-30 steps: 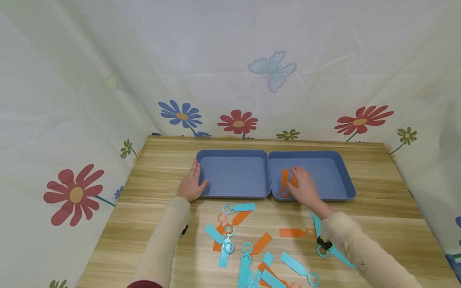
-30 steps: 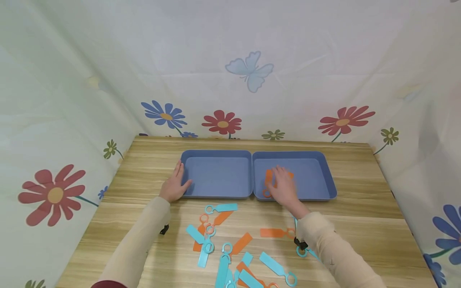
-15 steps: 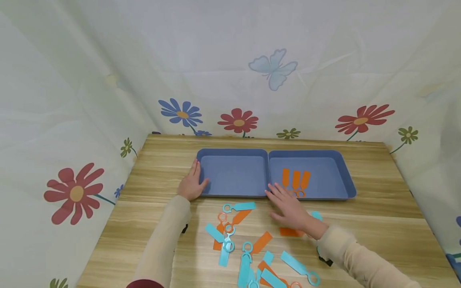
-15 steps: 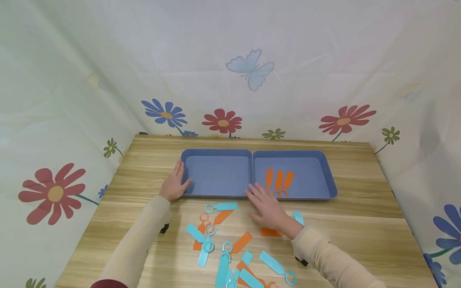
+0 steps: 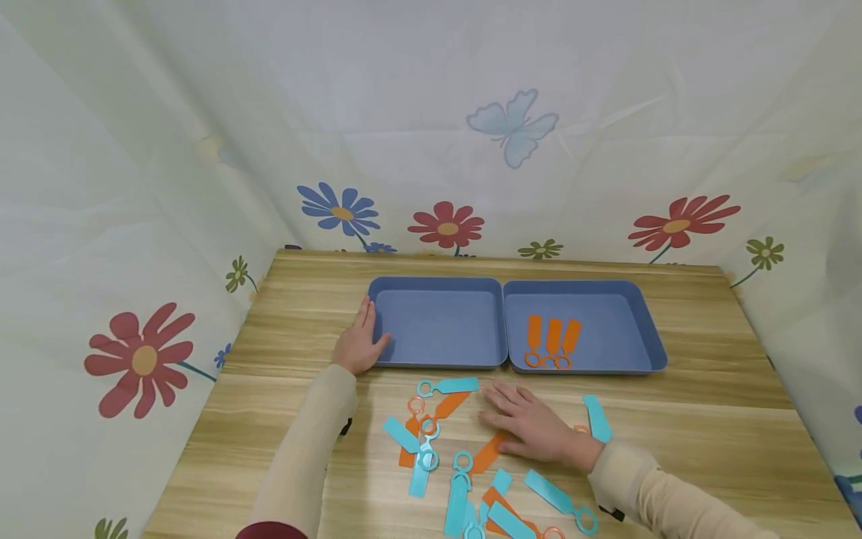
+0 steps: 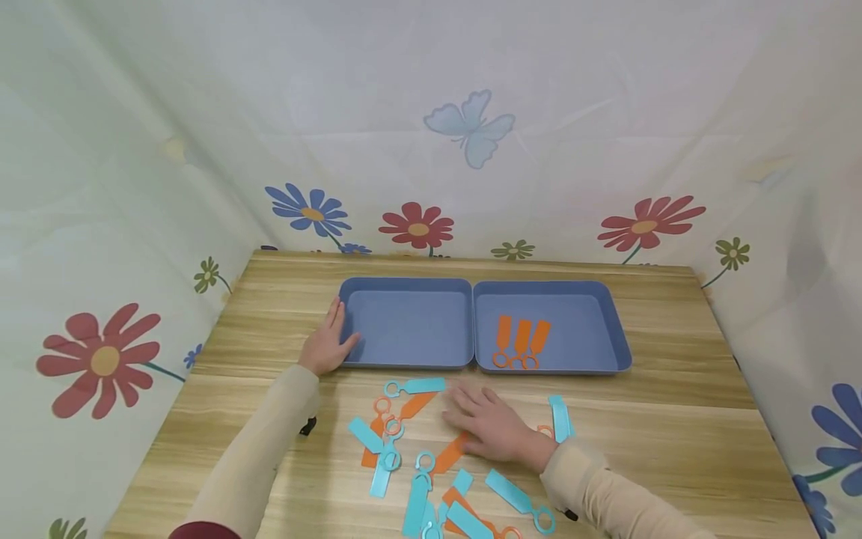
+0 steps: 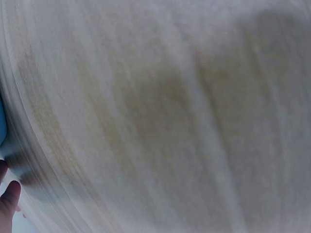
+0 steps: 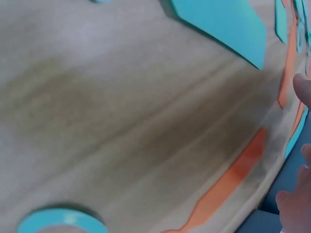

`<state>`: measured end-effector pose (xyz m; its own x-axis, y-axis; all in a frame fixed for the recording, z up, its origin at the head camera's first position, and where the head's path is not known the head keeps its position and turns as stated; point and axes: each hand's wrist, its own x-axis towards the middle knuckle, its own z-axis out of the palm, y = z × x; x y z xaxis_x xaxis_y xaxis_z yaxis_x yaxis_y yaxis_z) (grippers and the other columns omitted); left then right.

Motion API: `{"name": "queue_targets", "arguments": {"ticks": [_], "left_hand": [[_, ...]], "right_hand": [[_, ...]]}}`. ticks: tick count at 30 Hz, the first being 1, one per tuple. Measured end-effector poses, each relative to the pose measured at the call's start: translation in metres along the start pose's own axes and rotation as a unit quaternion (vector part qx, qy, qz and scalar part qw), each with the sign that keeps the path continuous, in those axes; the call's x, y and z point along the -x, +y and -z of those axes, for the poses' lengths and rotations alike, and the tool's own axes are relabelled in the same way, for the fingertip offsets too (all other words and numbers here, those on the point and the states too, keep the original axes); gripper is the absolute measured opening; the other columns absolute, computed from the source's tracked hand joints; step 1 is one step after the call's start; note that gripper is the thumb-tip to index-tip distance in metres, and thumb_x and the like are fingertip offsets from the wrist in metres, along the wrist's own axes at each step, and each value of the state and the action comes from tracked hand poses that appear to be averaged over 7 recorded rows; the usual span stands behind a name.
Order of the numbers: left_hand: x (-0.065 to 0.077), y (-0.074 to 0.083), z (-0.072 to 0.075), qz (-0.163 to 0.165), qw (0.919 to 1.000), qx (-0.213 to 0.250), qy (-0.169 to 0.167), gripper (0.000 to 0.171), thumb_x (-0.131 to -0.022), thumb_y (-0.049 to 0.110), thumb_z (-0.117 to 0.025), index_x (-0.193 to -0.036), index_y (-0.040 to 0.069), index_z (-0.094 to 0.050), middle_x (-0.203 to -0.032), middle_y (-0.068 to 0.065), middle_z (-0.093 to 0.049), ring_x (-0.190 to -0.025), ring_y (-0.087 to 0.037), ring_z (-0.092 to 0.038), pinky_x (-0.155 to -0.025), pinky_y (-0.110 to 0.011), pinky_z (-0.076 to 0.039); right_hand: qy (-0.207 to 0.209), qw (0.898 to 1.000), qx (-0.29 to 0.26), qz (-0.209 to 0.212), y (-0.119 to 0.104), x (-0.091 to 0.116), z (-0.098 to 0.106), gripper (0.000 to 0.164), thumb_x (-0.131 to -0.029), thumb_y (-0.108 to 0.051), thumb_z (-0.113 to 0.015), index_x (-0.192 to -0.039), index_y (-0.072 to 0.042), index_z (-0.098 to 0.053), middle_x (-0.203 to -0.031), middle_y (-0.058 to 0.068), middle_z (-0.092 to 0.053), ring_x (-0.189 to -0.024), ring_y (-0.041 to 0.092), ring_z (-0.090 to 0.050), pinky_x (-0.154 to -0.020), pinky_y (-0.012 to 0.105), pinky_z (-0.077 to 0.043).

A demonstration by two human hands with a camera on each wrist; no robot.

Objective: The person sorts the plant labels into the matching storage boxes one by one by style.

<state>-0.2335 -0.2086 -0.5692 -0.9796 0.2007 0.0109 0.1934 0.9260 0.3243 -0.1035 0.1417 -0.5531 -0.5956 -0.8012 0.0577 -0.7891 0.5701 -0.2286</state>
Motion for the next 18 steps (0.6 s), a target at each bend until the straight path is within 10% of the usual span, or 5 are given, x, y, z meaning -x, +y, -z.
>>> {"name": "queue_targets", "arguments": {"ticks": [18], "left_hand": [[0.0002,0.0017,0.0022,0.002,0.9999,0.005,-0.01,0.075,-0.089,0.046,-0.041,-0.142,0.003,-0.01,-0.15,-0.007,0.0,-0.046,-0.017,-0.042,-0.051,-0.033,-0.038]], "right_hand": [[-0.006,1.0,0.01,-0.009,-0.0036,0.0026,-0.0093,0.025,-0.082,-0.03,-0.06,-0.105,-0.023,-0.066,-0.136,0.008,-0.042,-0.129,0.031,-0.03,-0.097,0.052,-0.031]]}}
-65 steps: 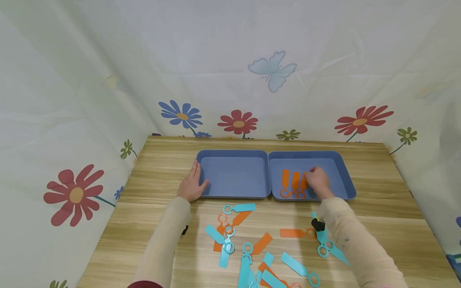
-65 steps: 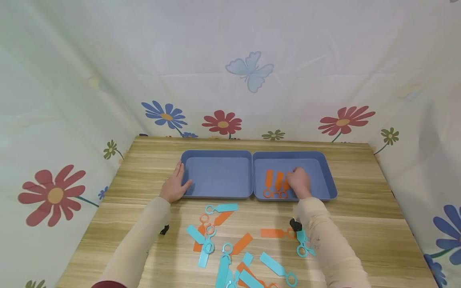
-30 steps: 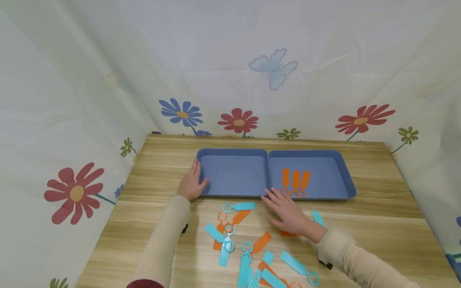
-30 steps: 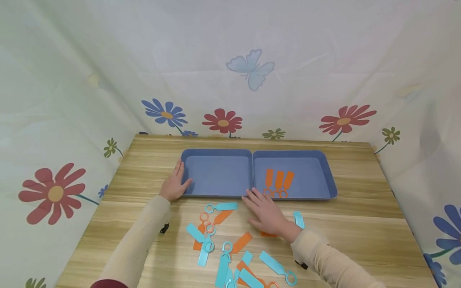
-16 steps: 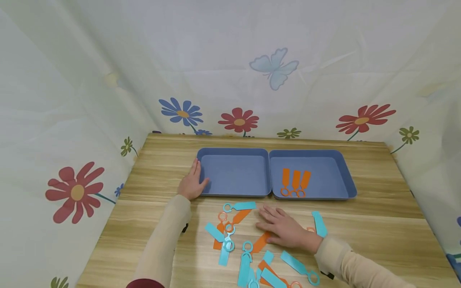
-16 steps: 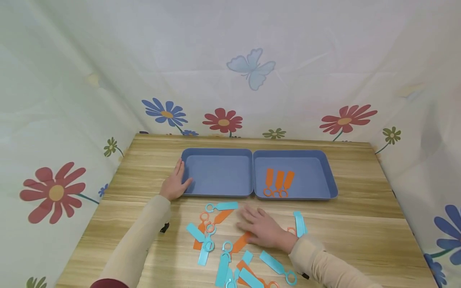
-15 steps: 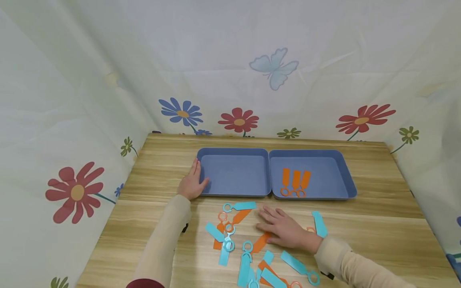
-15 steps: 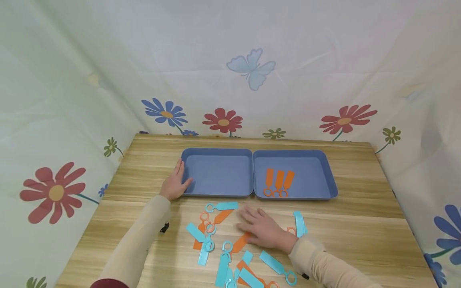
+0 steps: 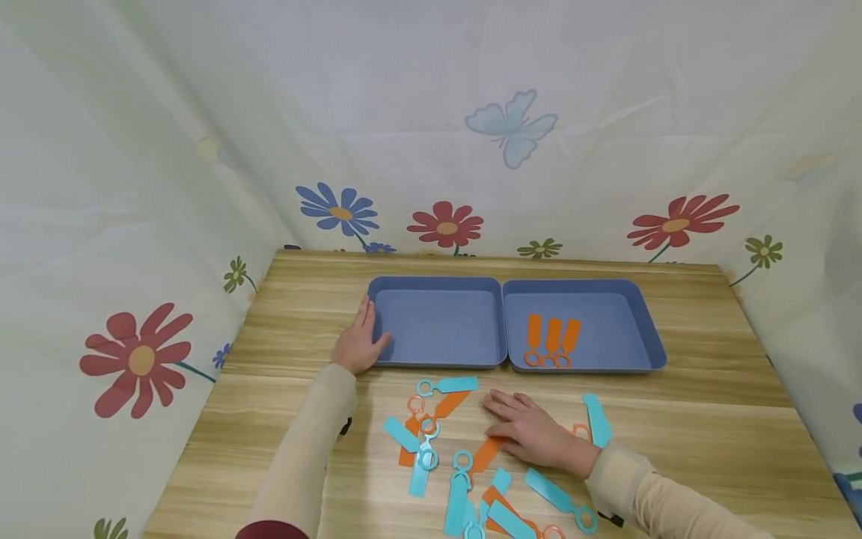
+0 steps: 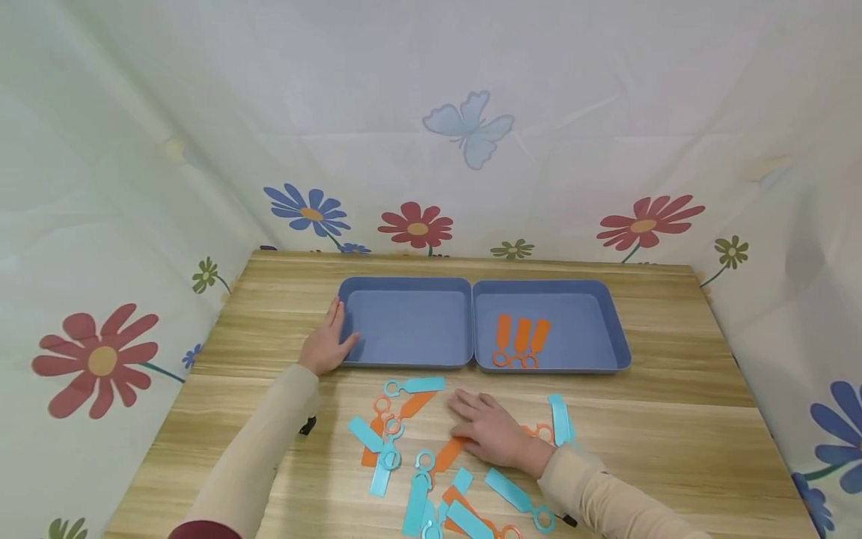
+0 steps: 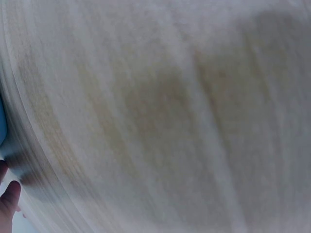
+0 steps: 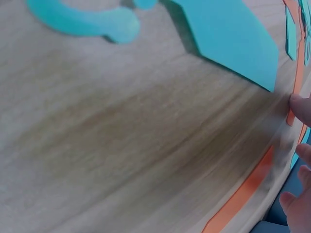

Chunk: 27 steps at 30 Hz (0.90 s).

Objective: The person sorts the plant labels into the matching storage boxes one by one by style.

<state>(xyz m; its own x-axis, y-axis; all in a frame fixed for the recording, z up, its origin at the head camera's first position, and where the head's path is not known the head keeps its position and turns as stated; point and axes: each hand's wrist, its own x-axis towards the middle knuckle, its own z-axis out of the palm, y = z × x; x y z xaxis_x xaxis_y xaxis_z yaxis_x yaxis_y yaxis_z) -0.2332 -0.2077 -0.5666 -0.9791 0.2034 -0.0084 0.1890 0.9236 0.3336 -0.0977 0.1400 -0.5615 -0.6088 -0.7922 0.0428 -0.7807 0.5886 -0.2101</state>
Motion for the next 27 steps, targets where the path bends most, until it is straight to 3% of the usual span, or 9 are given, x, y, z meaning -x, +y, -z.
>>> {"name": "queue_targets", "arguments": {"ticks": [7,12,21,27], "left_hand": [[-0.001,-0.003,-0.002,-0.003,1.0,-0.001,0.001,0.076,-0.089,0.047,-0.04,-0.143,0.004,-0.009,-0.15,-0.008,0.0,-0.045,-0.017,-0.042,-0.048,-0.03,-0.036],[-0.002,-0.004,-0.003,-0.003,1.0,0.001,-0.001,0.076,-0.089,0.046,-0.041,-0.143,0.004,-0.009,-0.15,-0.009,-0.001,-0.045,-0.017,-0.042,-0.048,-0.03,-0.036],[-0.003,-0.003,-0.004,-0.001,1.0,-0.002,-0.002,0.074,-0.089,0.045,-0.04,-0.143,0.004,-0.01,-0.15,-0.008,-0.001,-0.045,-0.016,-0.041,-0.049,-0.03,-0.036],[-0.004,-0.004,-0.005,-0.004,1.0,0.0,0.004,0.074,-0.089,0.045,-0.04,-0.142,0.003,-0.011,-0.15,-0.008,-0.002,-0.047,-0.017,-0.043,-0.05,-0.031,-0.037]], "right_hand": [[0.03,0.999,0.033,0.013,-0.001,-0.005,-0.002,0.018,-0.076,-0.03,-0.066,-0.093,-0.023,-0.065,-0.123,0.006,-0.05,-0.121,0.028,-0.039,-0.09,0.046,-0.038],[0.038,0.998,0.055,0.016,-0.005,-0.009,0.0,0.017,-0.072,-0.028,-0.07,-0.086,-0.022,-0.062,-0.105,0.001,-0.05,-0.104,0.019,-0.043,-0.081,0.035,-0.037],[-0.003,0.994,0.109,0.008,-0.011,-0.016,0.008,0.02,-0.067,-0.025,-0.072,-0.078,-0.019,-0.055,-0.085,-0.003,-0.046,-0.08,0.015,-0.038,-0.068,0.026,-0.029],[-0.032,0.993,0.11,-0.026,-0.012,-0.02,0.007,0.024,-0.067,-0.026,-0.072,-0.069,-0.018,-0.049,-0.073,-0.006,-0.042,-0.07,0.014,-0.035,-0.062,0.025,-0.029]]}}
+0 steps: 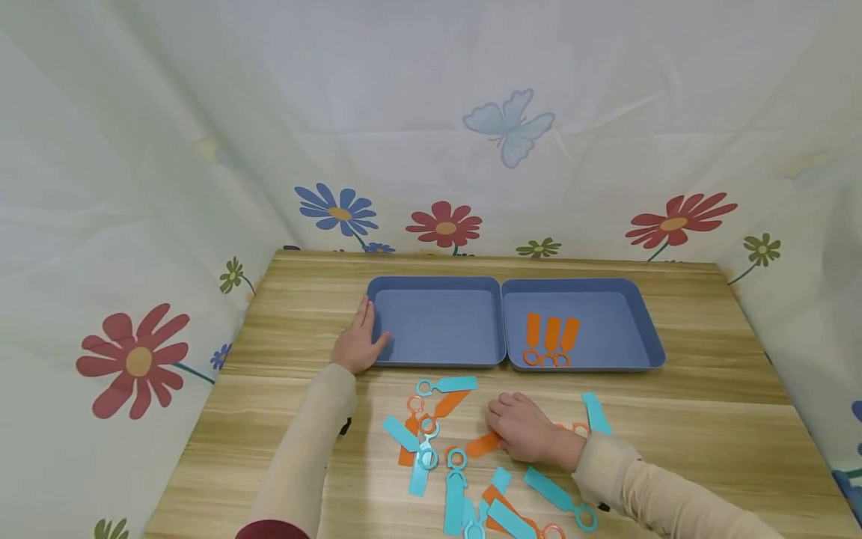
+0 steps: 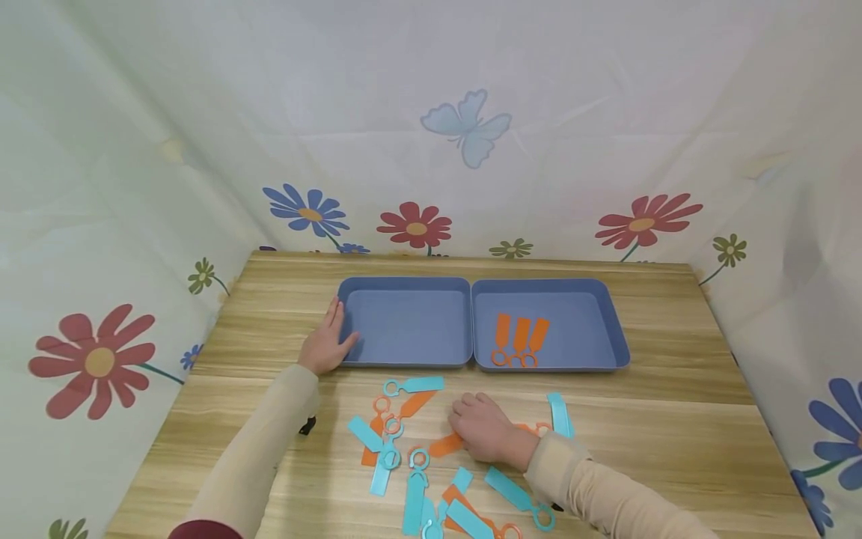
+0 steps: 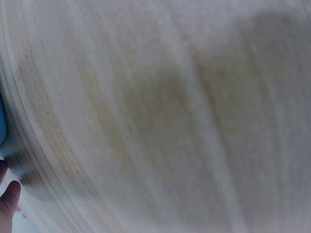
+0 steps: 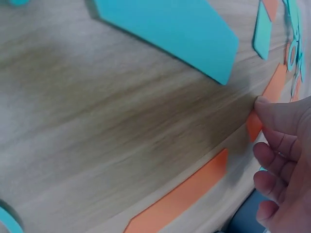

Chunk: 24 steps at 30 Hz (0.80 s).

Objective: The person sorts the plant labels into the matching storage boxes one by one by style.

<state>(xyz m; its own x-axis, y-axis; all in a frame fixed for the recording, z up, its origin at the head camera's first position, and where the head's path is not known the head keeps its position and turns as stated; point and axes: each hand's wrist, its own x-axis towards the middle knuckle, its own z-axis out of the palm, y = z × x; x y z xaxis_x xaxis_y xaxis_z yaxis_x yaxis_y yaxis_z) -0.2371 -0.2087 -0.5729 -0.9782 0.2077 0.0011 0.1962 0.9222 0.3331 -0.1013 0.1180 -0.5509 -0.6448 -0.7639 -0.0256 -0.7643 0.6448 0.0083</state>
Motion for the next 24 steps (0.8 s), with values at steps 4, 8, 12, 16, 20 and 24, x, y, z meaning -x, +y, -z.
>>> {"name": "queue_targets", "arguments": {"ticks": [4,8,12,16,20,24], "left_hand": [[0.0,0.0,-0.001,0.002,1.0,0.0,-0.002,0.074,-0.089,0.045,-0.04,-0.142,0.004,-0.01,-0.15,-0.008,-0.001,-0.047,-0.018,-0.044,-0.05,-0.032,-0.037],[-0.001,0.0,-0.001,0.001,1.0,-0.002,-0.002,0.074,-0.089,0.045,-0.04,-0.143,0.004,-0.009,-0.15,-0.008,0.0,-0.047,-0.017,-0.043,-0.05,-0.032,-0.037],[0.0,0.0,-0.002,0.001,1.0,-0.002,0.005,0.074,-0.089,0.045,-0.041,-0.142,0.003,-0.01,-0.15,-0.008,-0.002,-0.045,-0.017,-0.042,-0.049,-0.032,-0.037],[0.001,0.0,-0.002,0.001,1.0,-0.001,0.005,0.075,-0.089,0.046,-0.041,-0.142,0.003,-0.01,-0.15,-0.008,-0.001,-0.042,-0.017,-0.04,-0.047,-0.031,-0.035],[0.001,-0.001,-0.004,-0.001,1.0,0.001,0.003,0.075,-0.089,0.046,-0.04,-0.142,0.003,-0.01,-0.15,-0.008,0.0,-0.041,-0.017,-0.039,-0.046,-0.03,-0.034],[0.001,-0.001,-0.004,0.0,1.0,-0.002,0.005,0.075,-0.089,0.047,-0.039,-0.143,0.004,-0.01,-0.15,-0.007,0.0,-0.041,-0.016,-0.039,-0.046,-0.029,-0.033]], "right_hand": [[0.001,0.999,-0.016,-0.031,-0.002,0.001,0.001,0.023,-0.065,-0.021,-0.071,-0.061,-0.017,-0.048,-0.065,-0.006,-0.042,-0.063,0.013,-0.037,-0.054,0.024,-0.03],[0.012,0.998,-0.03,-0.054,-0.005,0.002,-0.001,0.024,-0.066,-0.018,-0.07,-0.059,-0.018,-0.046,-0.062,-0.007,-0.041,-0.06,0.013,-0.036,-0.049,0.022,-0.027],[0.028,0.998,-0.036,-0.053,-0.008,0.002,-0.003,0.019,-0.067,-0.013,-0.069,-0.067,-0.017,-0.05,-0.067,-0.005,-0.043,-0.063,0.013,-0.036,-0.052,0.023,-0.03],[0.039,0.998,-0.044,-0.038,-0.012,0.003,-0.004,0.017,-0.069,-0.008,-0.065,-0.084,-0.014,-0.059,-0.078,-0.001,-0.047,-0.068,0.013,-0.038,-0.058,0.025,-0.035],[0.045,0.996,-0.06,-0.047,-0.015,0.004,-0.007,0.02,-0.072,-0.015,-0.066,-0.091,-0.014,-0.061,-0.084,-0.001,-0.048,-0.073,0.013,-0.039,-0.062,0.027,-0.035],[0.057,0.995,-0.059,-0.062,-0.014,0.002,-0.01,0.015,-0.071,-0.017,-0.069,-0.084,-0.017,-0.061,-0.081,-0.003,-0.046,-0.072,0.013,-0.038,-0.061,0.025,-0.033]]}}
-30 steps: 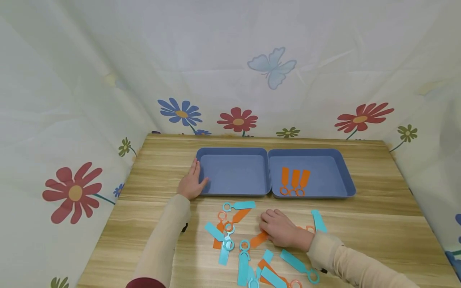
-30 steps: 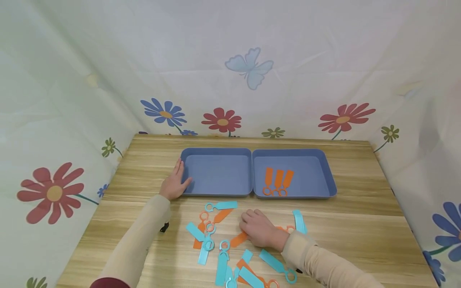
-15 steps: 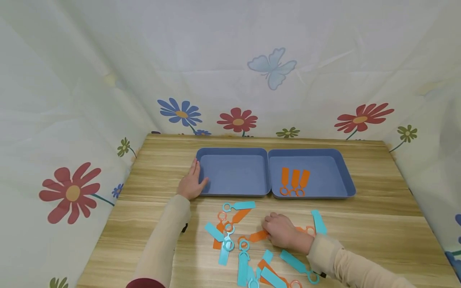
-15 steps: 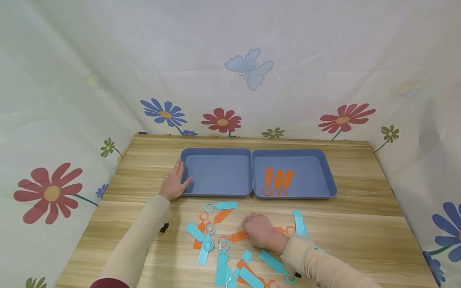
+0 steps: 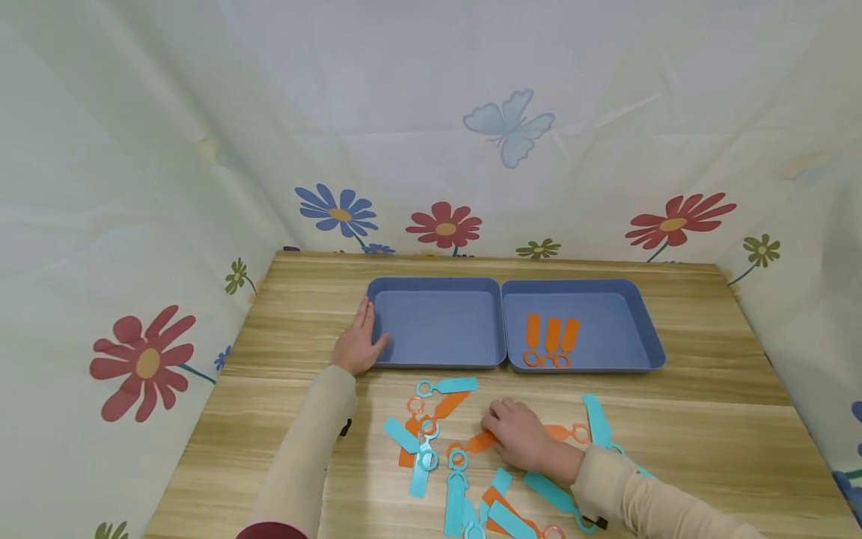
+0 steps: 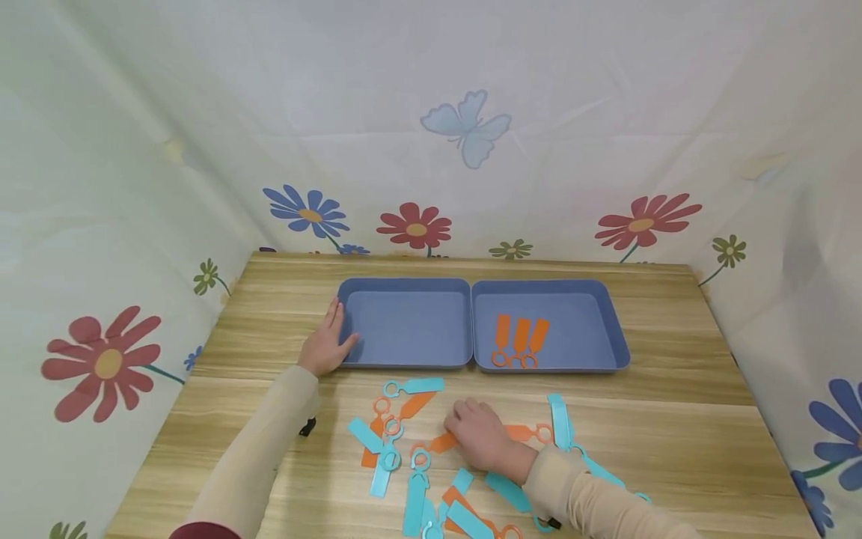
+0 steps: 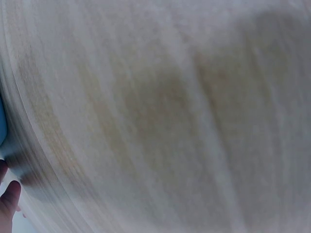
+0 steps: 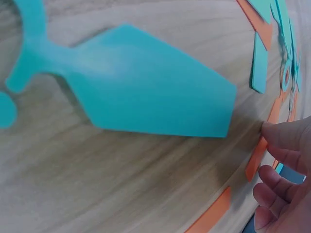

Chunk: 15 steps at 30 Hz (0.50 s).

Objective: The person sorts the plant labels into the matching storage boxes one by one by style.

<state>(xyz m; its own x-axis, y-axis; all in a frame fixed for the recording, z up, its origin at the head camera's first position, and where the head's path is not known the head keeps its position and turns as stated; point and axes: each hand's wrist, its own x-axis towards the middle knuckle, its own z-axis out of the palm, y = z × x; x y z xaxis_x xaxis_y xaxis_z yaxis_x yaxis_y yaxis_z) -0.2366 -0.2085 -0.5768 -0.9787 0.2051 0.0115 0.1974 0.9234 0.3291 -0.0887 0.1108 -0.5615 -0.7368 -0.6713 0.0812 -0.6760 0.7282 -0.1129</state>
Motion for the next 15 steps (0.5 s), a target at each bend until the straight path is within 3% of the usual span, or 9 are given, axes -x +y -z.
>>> {"name": "queue_targets", "arguments": {"ticks": [6,15], "left_hand": [[-0.0001,-0.0002,-0.0001,0.002,1.0,0.004,0.003,0.073,-0.089,0.045,-0.04,-0.143,0.005,-0.01,-0.15,-0.006,0.0,-0.04,-0.017,-0.039,-0.044,-0.029,-0.032],[-0.0018,-0.0027,-0.0029,-0.002,1.0,0.004,0.002,0.074,-0.09,0.046,-0.039,-0.143,0.005,-0.008,-0.15,-0.006,0.001,-0.041,-0.016,-0.039,-0.044,-0.028,-0.032]], "right_hand": [[-0.017,1.0,0.006,-0.015,0.0001,-0.0042,0.0019,0.017,-0.069,-0.017,-0.07,-0.073,-0.016,-0.054,-0.073,-0.004,-0.04,-0.067,0.012,-0.034,-0.057,0.023,-0.029],[-0.028,0.998,0.009,-0.049,-0.003,-0.0047,0.0018,0.021,-0.069,-0.019,-0.072,-0.079,-0.011,-0.055,-0.075,-0.001,-0.047,-0.069,0.015,-0.042,-0.057,0.027,-0.036]]}}
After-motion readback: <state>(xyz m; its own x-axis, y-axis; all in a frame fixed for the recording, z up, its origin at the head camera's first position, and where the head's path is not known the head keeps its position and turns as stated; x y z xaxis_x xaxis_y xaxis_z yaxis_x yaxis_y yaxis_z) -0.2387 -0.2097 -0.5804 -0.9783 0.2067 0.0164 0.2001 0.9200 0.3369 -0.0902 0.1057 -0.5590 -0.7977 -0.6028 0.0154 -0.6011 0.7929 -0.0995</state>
